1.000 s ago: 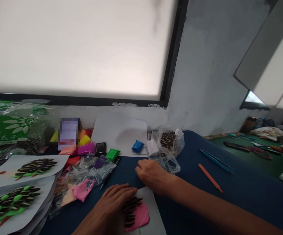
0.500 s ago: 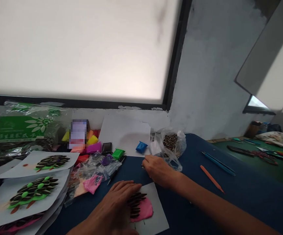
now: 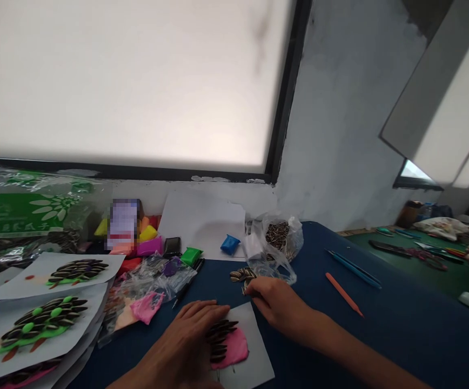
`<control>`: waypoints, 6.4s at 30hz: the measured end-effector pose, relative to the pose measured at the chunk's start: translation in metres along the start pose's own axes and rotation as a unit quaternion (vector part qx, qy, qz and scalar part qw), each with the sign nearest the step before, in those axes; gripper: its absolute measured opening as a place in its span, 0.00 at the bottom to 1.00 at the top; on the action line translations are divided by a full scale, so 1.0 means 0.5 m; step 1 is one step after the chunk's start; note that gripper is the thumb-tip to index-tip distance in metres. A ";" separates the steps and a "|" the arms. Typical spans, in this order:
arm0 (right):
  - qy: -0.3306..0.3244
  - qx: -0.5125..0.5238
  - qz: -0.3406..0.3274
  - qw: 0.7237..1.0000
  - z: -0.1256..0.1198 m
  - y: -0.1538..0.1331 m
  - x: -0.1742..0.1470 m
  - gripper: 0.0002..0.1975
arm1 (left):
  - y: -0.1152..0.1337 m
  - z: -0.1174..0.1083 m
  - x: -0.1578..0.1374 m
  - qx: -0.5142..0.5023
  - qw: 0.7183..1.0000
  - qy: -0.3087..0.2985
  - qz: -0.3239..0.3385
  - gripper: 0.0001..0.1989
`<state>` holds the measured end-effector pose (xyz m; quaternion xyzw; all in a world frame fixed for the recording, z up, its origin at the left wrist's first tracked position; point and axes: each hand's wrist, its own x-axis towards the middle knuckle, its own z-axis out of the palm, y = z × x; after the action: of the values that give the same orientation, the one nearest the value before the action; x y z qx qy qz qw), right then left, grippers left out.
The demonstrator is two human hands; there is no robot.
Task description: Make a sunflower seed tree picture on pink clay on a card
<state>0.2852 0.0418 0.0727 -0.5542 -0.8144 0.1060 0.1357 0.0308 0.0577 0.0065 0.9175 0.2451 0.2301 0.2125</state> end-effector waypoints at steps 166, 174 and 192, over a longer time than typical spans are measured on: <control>0.232 0.117 -0.232 0.937 0.119 -0.030 -0.034 0.10 | -0.053 0.048 -0.012 0.072 0.996 0.001 0.046 0.31; 0.245 0.093 -0.197 0.945 0.112 -0.030 -0.038 0.12 | -0.054 0.049 -0.016 0.056 0.998 -0.015 0.032 0.33; 0.260 0.074 -0.217 0.938 0.125 -0.031 -0.030 0.16 | -0.068 0.065 -0.020 0.079 0.995 0.018 0.060 0.27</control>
<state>0.2558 0.0209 0.0171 -0.3607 -0.8410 -0.0139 0.4030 0.0283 0.0701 -0.0396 0.9402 0.2106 0.2390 0.1207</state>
